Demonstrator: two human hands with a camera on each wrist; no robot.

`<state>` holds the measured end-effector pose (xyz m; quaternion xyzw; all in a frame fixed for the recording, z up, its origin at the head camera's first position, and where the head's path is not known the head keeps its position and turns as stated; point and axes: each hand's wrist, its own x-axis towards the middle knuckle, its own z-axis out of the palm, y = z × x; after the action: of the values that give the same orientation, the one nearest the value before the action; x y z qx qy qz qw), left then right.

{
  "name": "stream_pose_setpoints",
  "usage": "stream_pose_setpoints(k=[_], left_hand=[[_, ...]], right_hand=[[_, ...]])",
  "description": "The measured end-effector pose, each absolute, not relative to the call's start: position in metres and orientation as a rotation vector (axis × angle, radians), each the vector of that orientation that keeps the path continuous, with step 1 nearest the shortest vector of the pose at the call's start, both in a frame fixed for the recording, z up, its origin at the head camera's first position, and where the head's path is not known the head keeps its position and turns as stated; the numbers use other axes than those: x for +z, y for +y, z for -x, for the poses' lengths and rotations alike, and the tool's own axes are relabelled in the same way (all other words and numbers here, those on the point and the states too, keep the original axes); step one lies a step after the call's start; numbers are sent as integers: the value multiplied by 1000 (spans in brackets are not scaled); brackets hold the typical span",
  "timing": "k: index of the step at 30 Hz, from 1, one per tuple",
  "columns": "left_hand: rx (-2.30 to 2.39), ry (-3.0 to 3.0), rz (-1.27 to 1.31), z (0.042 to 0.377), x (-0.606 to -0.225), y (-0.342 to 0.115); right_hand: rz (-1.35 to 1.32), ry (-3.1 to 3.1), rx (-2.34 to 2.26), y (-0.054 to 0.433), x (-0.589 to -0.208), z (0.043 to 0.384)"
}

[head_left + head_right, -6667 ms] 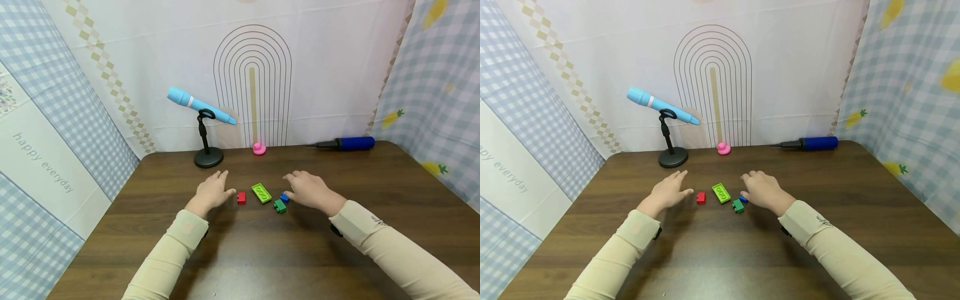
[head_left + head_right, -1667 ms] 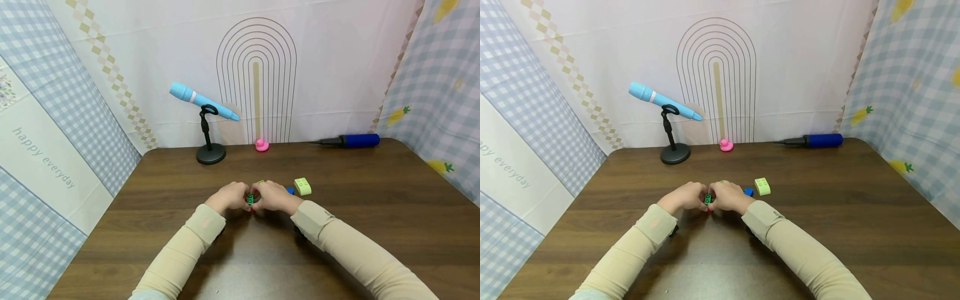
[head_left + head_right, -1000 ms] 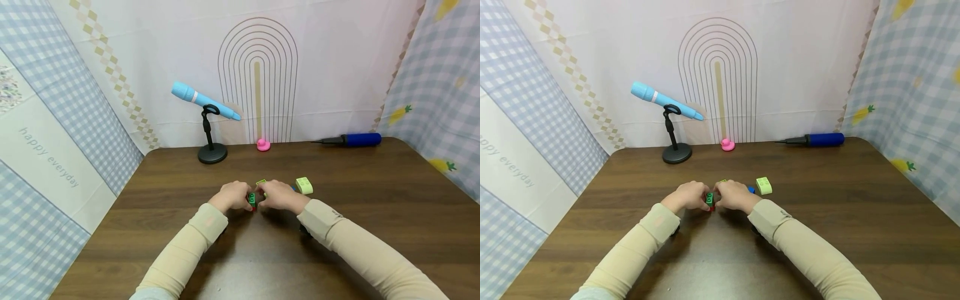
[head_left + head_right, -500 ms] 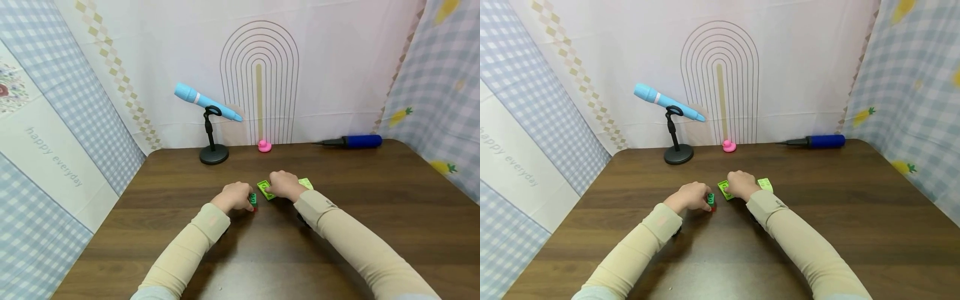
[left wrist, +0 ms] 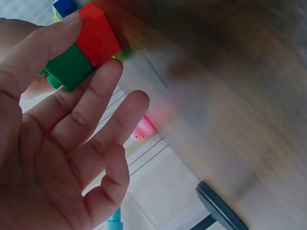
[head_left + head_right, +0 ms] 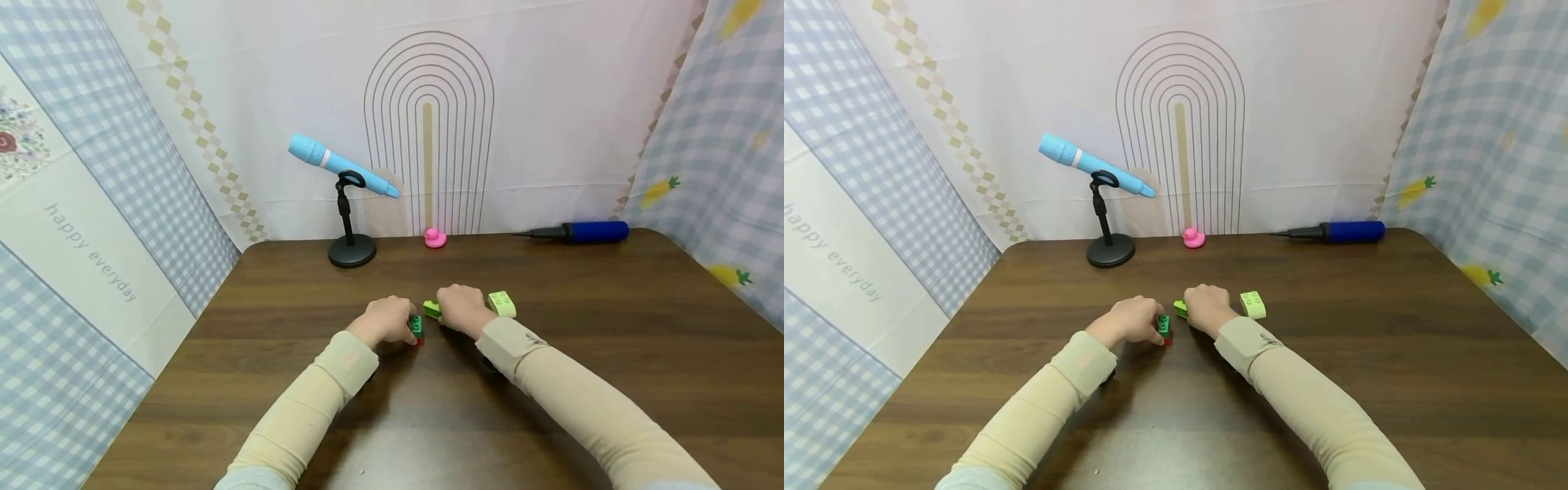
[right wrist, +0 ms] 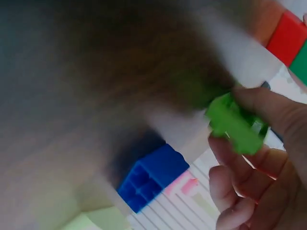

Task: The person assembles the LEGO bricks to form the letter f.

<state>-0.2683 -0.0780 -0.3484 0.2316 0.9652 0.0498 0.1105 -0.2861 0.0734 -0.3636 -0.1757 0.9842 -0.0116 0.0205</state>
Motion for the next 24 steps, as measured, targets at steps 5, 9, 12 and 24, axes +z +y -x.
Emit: stream_pose_setpoints(k=[5, 9, 12, 24], left_hand=[[140, 2839, -674, 269, -348, -78], [144, 2837, -677, 269, -348, -78], [149, 2838, -670, 269, -348, -77], [138, 2842, -659, 268, -347, -76]], right_hand=[[820, 3140, 228, 76, -362, 272], [940, 3101, 316, 79, -359, 263], [938, 3074, 250, 82, -356, 260], [815, 2923, -100, 95, -361, 269]])
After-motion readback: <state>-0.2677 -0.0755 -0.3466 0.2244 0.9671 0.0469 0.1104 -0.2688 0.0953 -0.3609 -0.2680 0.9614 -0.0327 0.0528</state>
